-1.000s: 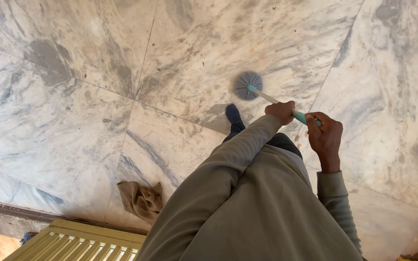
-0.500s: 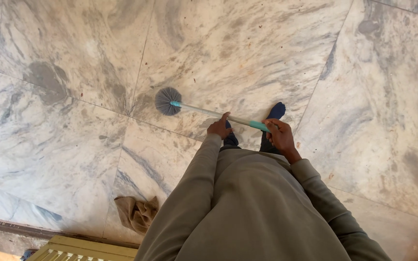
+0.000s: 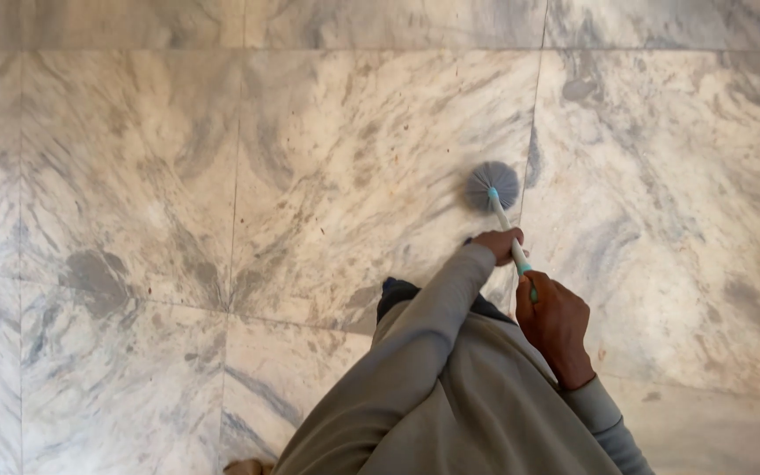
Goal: The person is sweeping a marble floor using a long-handled duster brush.
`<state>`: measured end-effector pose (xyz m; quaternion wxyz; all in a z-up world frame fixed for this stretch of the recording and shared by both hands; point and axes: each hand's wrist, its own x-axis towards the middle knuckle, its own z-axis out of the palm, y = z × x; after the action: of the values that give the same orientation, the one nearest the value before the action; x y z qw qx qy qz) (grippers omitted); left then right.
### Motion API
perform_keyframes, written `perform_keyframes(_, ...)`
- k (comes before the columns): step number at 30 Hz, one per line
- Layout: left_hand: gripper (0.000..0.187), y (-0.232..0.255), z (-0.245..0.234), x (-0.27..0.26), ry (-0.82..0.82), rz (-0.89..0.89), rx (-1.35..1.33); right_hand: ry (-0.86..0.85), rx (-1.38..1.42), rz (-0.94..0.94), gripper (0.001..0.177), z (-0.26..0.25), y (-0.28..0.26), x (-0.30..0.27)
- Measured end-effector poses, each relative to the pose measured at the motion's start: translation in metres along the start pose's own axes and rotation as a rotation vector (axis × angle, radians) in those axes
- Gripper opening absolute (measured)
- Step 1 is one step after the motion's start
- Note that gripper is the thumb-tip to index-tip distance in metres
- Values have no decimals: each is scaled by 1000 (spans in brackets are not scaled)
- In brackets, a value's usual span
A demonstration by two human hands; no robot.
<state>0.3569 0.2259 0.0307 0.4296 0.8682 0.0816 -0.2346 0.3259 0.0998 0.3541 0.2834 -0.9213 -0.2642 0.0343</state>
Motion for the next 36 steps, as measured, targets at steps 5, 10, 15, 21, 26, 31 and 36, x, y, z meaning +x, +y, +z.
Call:
perform_keyframes(5, 44, 56, -28, 31, 15, -106, 30, -15, -90, 194, 24, 39, 75, 45)
perform_keyframes(10, 38, 55, -38, 44, 63, -123, -19, -69, -13, 215, 29, 35, 83, 86)
perform_keyframes(15, 42, 48, -96, 8, 72, -329, -58, -199, 80, 176, 31, 49, 79, 132)
perform_keyframes(21, 58, -70, -82, -65, 57, -620, -36, -613, 621, 324, 39, 161, 93, 117)
perform_keyframes(26, 74, -114, -79, -132, -32, -830, -133, -834, 771, 422, 42, 229, 102, 74)
perform_keyframes(31, 99, -146, -56, -139, 368, -633, -180, -626, 793, 366, 35, 153, 38, 105)
perform_keyframes(36, 28, -76, -103, -113, 331, -621, -191, -561, 567, 262, 33, 64, -15, 103)
